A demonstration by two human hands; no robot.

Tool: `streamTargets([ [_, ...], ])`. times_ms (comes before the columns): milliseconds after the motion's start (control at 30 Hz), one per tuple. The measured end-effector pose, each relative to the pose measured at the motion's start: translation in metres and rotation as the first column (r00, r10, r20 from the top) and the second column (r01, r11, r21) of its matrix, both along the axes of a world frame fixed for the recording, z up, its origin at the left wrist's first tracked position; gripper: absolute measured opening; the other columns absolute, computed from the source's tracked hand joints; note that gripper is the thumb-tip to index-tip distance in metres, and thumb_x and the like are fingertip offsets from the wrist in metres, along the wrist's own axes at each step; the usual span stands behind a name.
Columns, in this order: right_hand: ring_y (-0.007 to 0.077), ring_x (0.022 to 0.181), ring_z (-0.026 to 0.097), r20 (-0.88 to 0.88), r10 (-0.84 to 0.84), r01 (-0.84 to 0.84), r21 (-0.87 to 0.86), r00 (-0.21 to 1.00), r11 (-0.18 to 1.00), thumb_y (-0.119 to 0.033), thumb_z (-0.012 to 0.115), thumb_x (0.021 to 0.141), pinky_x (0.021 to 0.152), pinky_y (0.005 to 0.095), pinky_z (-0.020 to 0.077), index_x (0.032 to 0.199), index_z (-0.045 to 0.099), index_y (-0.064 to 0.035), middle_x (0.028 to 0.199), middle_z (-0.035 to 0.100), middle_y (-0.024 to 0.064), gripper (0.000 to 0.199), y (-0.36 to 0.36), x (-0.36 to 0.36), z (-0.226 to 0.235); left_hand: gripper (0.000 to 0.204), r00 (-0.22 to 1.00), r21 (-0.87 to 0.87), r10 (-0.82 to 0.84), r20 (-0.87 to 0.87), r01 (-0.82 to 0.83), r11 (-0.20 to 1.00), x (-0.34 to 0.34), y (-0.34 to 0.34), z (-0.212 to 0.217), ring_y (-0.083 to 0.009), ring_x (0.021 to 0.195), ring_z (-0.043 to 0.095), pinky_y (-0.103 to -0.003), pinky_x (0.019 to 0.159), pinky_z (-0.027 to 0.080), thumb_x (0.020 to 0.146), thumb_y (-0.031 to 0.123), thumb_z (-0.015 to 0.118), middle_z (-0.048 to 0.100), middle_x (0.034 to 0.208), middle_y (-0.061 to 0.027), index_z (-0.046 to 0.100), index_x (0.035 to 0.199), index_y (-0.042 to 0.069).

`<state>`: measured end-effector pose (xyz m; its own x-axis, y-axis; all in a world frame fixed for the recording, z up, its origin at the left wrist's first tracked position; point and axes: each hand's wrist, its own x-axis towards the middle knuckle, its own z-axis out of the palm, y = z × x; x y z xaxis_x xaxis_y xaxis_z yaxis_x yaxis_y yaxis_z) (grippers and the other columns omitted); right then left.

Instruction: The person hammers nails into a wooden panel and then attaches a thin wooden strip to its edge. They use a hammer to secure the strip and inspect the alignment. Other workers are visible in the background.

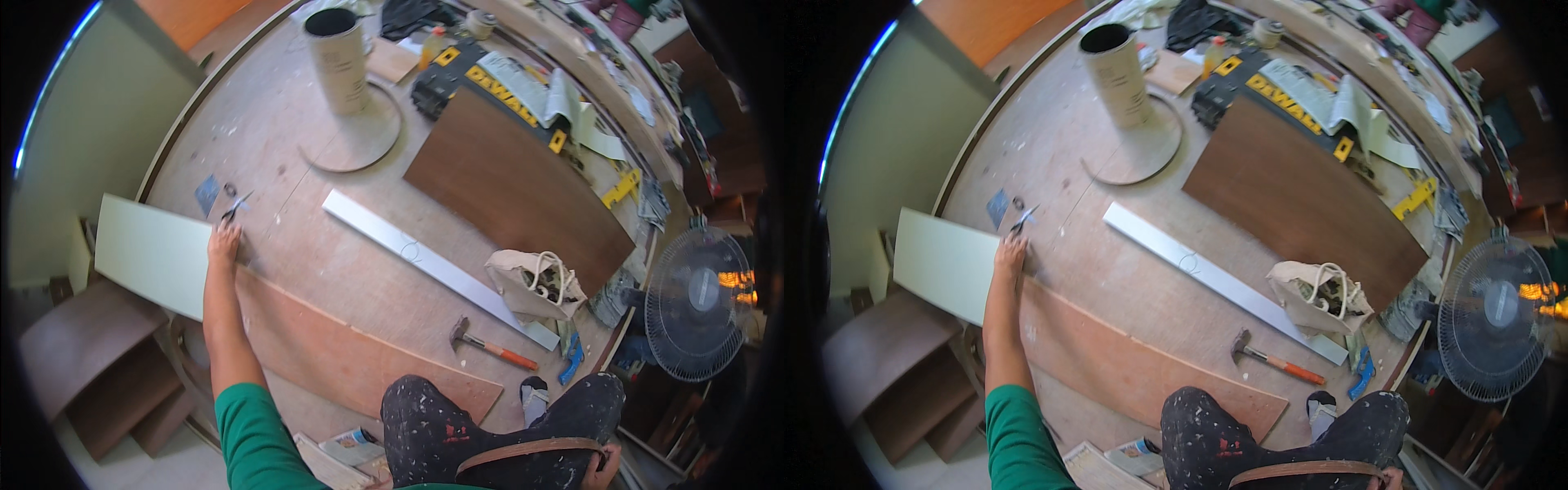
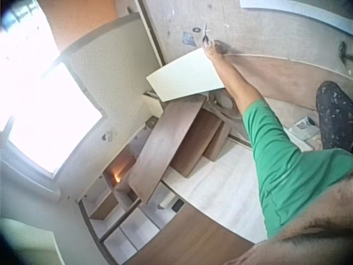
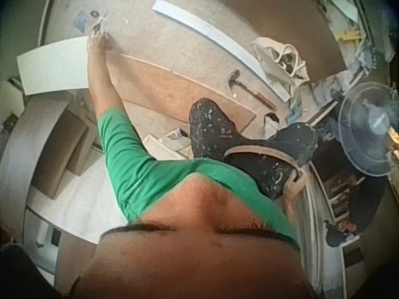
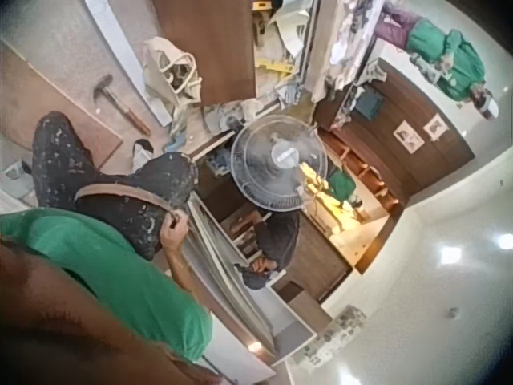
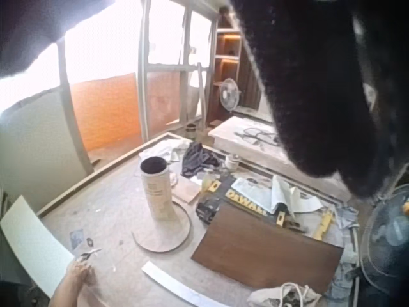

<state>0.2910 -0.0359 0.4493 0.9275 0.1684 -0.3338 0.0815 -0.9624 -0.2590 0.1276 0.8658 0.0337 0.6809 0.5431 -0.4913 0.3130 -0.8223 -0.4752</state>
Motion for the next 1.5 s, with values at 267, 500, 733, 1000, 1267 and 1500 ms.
streamTargets([
  [267, 0.0307, 0.092, 0.063, -0.012, -0.093, 0.093, 0.034, 0.996, 0.995, -0.018, 0.063, 0.103, 0.085, 0.0416, 0.0521, 0.117, 0.059, 0.0022, 0.101, 0.063, 0.0183, 0.025, -0.009, -0.011, 0.001, 0.04, 0.933, -0.079, -0.266, -0.24, 0.255, 0.964, 0.033, 0.002, 0.05, -0.0219, 0.132, 0.053, -0.044, 0.108, 0.042, 0.087, 0.043, 0.074, 0.07, 0.125, -0.0004, 0.071, 0.121, 0.021],
  [500, 0.0303, 0.092, 0.064, 0.021, -0.033, 0.03, 0.162, 0.999, 0.986, -0.017, 0.065, 0.103, 0.085, 0.0416, 0.0526, 0.116, 0.062, 0.0028, 0.102, 0.065, 0.0178, 0.024, -0.009, -0.006, -0.008, 0.068, 0.955, -0.266, -0.292, 0.052, 0.295, 0.918, -0.031, 0.029, 0.154, -0.0292, 0.106, 0.07, -0.042, 0.09, 0.055, 0.056, 0.039, 0.098, 0.073, 0.107, -0.0061, 0.068, 0.113, 0.017],
  [733, 0.029, 0.093, 0.065, 0.073, 0.044, -0.061, 0.244, 0.996, 0.968, -0.015, 0.065, 0.103, 0.084, 0.0411, 0.0536, 0.117, 0.062, 0.001, 0.102, 0.066, 0.0171, 0.021, -0.015, 0.0, -0.016, 0.026, 0.942, -0.288, -0.327, 0.081, 0.336, 0.897, -0.088, -0.03, 0.26, -0.0287, 0.108, 0.069, -0.041, 0.089, 0.058, 0.082, 0.015, 0.08, 0.071, 0.105, -0.0092, 0.065, 0.103, 0.011],
  [1000, 0.0142, 0.076, 0.045, 0.126, 0.041, -0.098, 0.493, 0.991, 0.865, -0.011, 0.061, 0.098, 0.07, 0.0307, 0.0402, 0.107, 0.052, 0.0001, 0.084, 0.046, 0.0059, 0.016, -0.055, 0.01, -0.059, 0.017, 0.885, 0.131, -0.216, 0.413, 0.177, 0.975, -0.126, -0.069, 0.405, -0.0324, 0.103, 0.069, -0.05, 0.107, 0.052, 0.086, 0.009, 0.072, 0.067, 0.098, -0.0124, 0.063, 0.1, 0.009],
  [1267, 0.0124, 0.07, 0.046, 0.084, 0.043, -0.086, 0.616, 0.996, 0.783, -0.001, 0.065, 0.094, 0.064, 0.0314, 0.0399, 0.107, 0.056, -0.0006, 0.081, 0.051, 0.0041, 0.015, -0.051, 0.019, -0.058, 0.029, 0.566, 0.127, 0.013, 0.824, -0.208, 0.97, -0.162, -0.105, 0.573, -0.0278, 0.088, 0.067, -0.039, 0.085, 0.054, 0.084, 0.011, 0.084, 0.068, 0.093, -0.0133, 0.066, 0.104, 0.001],
  [1500, 0.0068, 0.066, 0.043, -0.035, 0.062, -0.014, 0.757, 0.997, 0.653, -0.011, 0.059, 0.106, 0.061, 0.0254, 0.0353, 0.097, 0.056, -0.0037, 0.074, 0.048, -0.0024, 0.012, -0.075, 0.037, -0.06, 0.03, 0.225, -0.202, 0.212, 0.951, -0.068, 0.977, -0.176, -0.222, 0.675, -0.0121, 0.086, 0.061, -0.029, 0.081, 0.049, 0.087, 0.012, 0.084, 0.071, 0.093, -0.0057, 0.069, 0.106, -0.004],
])
